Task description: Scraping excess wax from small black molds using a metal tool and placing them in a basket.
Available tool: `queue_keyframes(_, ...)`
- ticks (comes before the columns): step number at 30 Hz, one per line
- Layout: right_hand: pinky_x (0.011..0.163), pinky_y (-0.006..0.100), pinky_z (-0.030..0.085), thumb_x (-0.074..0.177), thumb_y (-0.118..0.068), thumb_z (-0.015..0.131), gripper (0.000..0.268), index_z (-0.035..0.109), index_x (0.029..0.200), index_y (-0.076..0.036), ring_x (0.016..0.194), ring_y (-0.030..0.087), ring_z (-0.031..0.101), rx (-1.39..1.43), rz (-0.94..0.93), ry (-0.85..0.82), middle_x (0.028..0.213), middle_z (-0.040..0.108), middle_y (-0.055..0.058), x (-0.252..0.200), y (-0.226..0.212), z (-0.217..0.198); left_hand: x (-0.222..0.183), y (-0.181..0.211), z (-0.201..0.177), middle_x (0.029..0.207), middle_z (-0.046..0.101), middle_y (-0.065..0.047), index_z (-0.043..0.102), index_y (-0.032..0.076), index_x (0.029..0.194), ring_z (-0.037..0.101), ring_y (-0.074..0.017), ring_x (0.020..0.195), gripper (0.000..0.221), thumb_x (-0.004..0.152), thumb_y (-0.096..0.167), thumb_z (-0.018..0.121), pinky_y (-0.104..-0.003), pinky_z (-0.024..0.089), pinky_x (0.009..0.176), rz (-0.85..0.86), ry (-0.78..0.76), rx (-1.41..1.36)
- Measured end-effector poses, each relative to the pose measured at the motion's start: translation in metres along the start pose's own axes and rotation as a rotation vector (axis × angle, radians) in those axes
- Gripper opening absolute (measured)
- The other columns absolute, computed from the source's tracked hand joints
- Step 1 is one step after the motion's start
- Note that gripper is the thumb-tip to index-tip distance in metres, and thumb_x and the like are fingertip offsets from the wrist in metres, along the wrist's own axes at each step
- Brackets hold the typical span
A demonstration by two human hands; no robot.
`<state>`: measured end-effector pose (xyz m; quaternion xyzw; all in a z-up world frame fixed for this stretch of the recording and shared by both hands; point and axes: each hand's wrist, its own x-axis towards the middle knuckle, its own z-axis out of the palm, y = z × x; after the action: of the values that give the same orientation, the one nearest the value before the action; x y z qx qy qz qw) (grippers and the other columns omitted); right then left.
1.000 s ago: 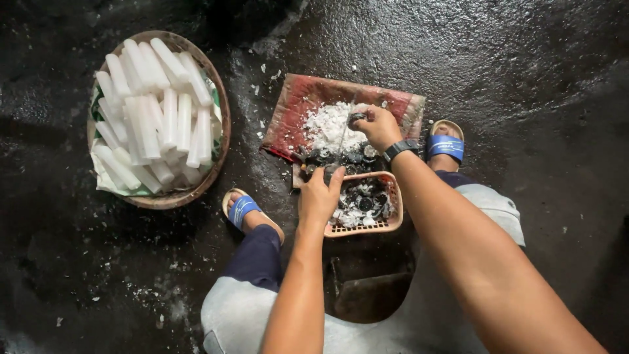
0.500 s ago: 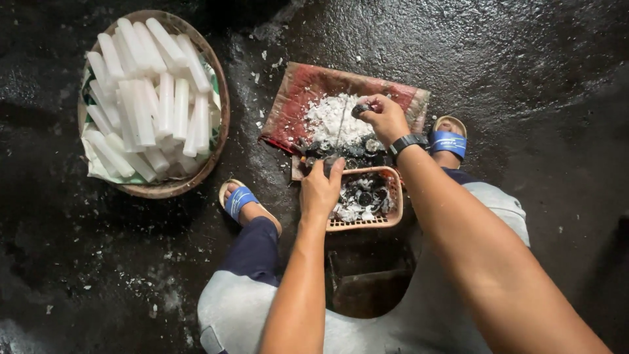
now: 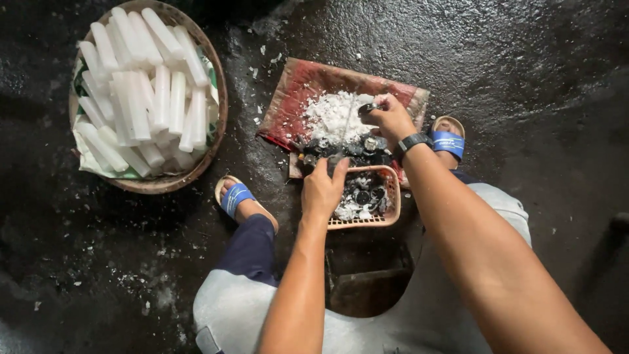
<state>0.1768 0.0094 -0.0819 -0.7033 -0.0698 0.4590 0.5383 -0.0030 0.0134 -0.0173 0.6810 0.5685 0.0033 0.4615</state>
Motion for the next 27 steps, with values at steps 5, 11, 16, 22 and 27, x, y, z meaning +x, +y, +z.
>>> queue_keyframes(5, 0.049, 0.019, 0.043, 0.065, -0.004, 0.056, 0.023, 0.052, 0.085, -0.013, 0.062, 0.012, 0.055, -0.154, -0.225, -0.003, 0.074, 0.053, 0.003, 0.031, 0.022, -0.01, 0.005, 0.003, 0.0, 0.079, 0.064, -0.017, 0.055, 0.015, 0.094, 0.061, -0.0327, 0.084, 0.052, 0.075, 0.061, 0.041, -0.042, 0.048, 0.068, 0.036, -0.034, 0.063)
queue_keyframes(11, 0.049, 0.018, 0.048, 0.064, -0.008, 0.06, 0.021, 0.047, 0.078, -0.013, 0.062, 0.012, 0.06, -0.02, -0.127, 0.026, 0.07, 0.057, 0.005, -0.008, -0.013, 0.003, 0.004, -0.004, 0.003, 0.081, 0.063, -0.02, 0.055, 0.013, 0.094, 0.06, -0.0351, 0.085, 0.052, 0.076, 0.059, 0.04, -0.043, 0.047, 0.069, -0.015, -0.009, -0.002)
queue_keyframes(16, 0.057, 0.028, 0.051, 0.069, -0.015, 0.06, 0.024, 0.045, 0.087, -0.016, 0.068, 0.017, 0.065, 0.202, 0.058, -0.074, 0.069, 0.058, 0.004, -0.008, -0.01, 0.0, 0.007, -0.005, 0.004, 0.078, 0.063, -0.02, 0.056, 0.012, 0.092, 0.06, -0.0355, 0.084, 0.053, 0.075, 0.061, 0.042, -0.043, 0.048, 0.068, 0.047, -0.044, 0.054)
queue_keyframes(22, 0.071, 0.03, 0.046, 0.082, -0.038, 0.039, 0.039, 0.056, 0.111, -0.017, 0.076, 0.017, 0.063, 0.389, 0.168, -0.234, 0.093, 0.066, 0.006, 0.001, -0.007, -0.004, 0.001, 0.005, 0.004, 0.073, 0.061, -0.024, 0.054, 0.008, 0.091, 0.061, -0.0376, 0.08, 0.056, 0.079, 0.06, 0.035, -0.044, 0.046, 0.071, 0.125, 0.023, 0.103)
queue_keyframes(27, 0.065, 0.042, 0.051, 0.075, -0.034, 0.047, 0.031, 0.055, 0.091, -0.008, 0.08, 0.032, 0.062, 0.765, 0.312, -0.236, 0.095, 0.06, 0.022, -0.002, -0.02, -0.001, 0.002, 0.006, 0.015, 0.073, 0.062, -0.019, 0.053, 0.013, 0.091, 0.061, -0.0351, 0.08, 0.057, 0.075, 0.065, 0.036, -0.043, 0.047, 0.067, 0.11, -0.066, 0.055)
